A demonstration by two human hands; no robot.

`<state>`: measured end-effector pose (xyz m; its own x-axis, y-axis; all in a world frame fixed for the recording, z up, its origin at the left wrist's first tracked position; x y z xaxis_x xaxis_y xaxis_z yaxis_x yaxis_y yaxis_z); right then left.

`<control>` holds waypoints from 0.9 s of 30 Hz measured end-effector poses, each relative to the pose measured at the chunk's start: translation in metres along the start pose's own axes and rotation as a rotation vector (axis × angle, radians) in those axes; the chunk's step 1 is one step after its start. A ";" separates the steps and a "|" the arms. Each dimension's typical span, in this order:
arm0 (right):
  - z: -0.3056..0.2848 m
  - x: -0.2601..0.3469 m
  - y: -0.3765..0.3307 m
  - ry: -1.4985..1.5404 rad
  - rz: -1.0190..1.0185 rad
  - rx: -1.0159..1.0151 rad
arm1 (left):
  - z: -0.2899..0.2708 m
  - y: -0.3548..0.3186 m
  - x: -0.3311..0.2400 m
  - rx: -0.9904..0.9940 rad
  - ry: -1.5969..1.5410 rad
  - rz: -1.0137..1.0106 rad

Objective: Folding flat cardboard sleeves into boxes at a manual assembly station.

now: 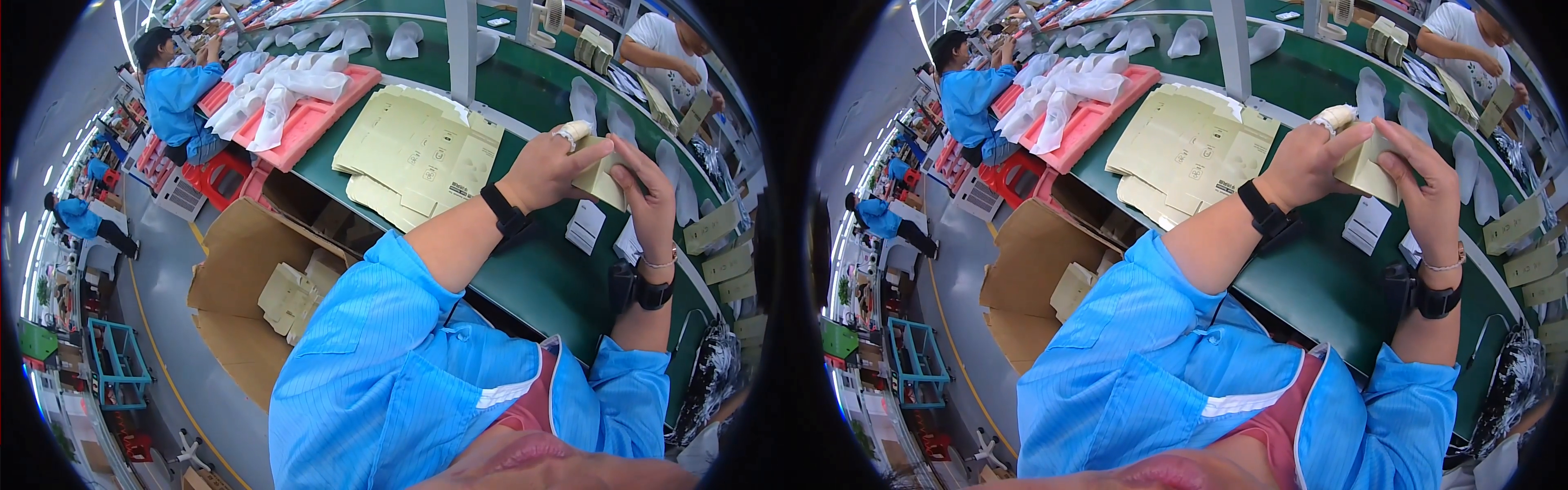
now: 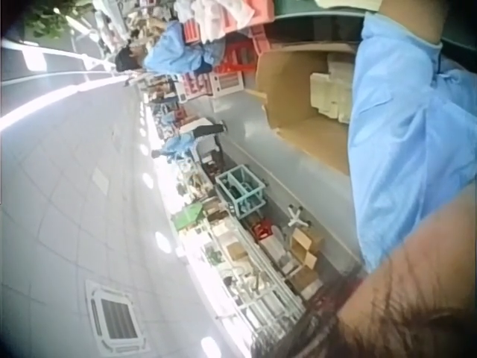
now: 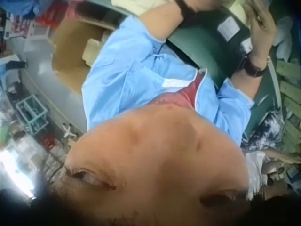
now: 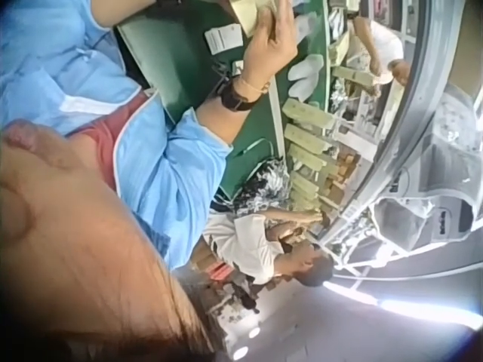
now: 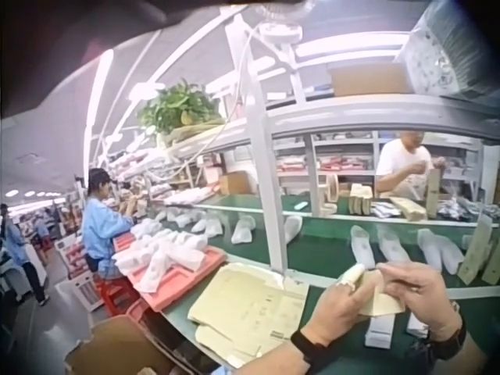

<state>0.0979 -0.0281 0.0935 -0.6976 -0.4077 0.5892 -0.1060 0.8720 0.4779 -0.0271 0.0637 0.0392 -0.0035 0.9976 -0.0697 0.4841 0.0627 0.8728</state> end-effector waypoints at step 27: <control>0.053 -0.106 -0.053 -0.245 0.198 0.706 | 0.026 -0.022 0.066 -0.042 -0.976 -0.936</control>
<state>0.1400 -0.0167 -0.0283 -0.8788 -0.2267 0.4200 -0.3329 0.9218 -0.1988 -0.0151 0.1269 0.0033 0.3120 0.1528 -0.9377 0.6151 0.7197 0.3219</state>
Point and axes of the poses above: each hand's wrist, its own y-axis towards the middle knuckle, its own z-axis out of the palm, x = y × z, the point moved 5 cm from there along y, towards the middle knuckle, and after that the axes turned 9 degrees about x, right-handed, at the moved point
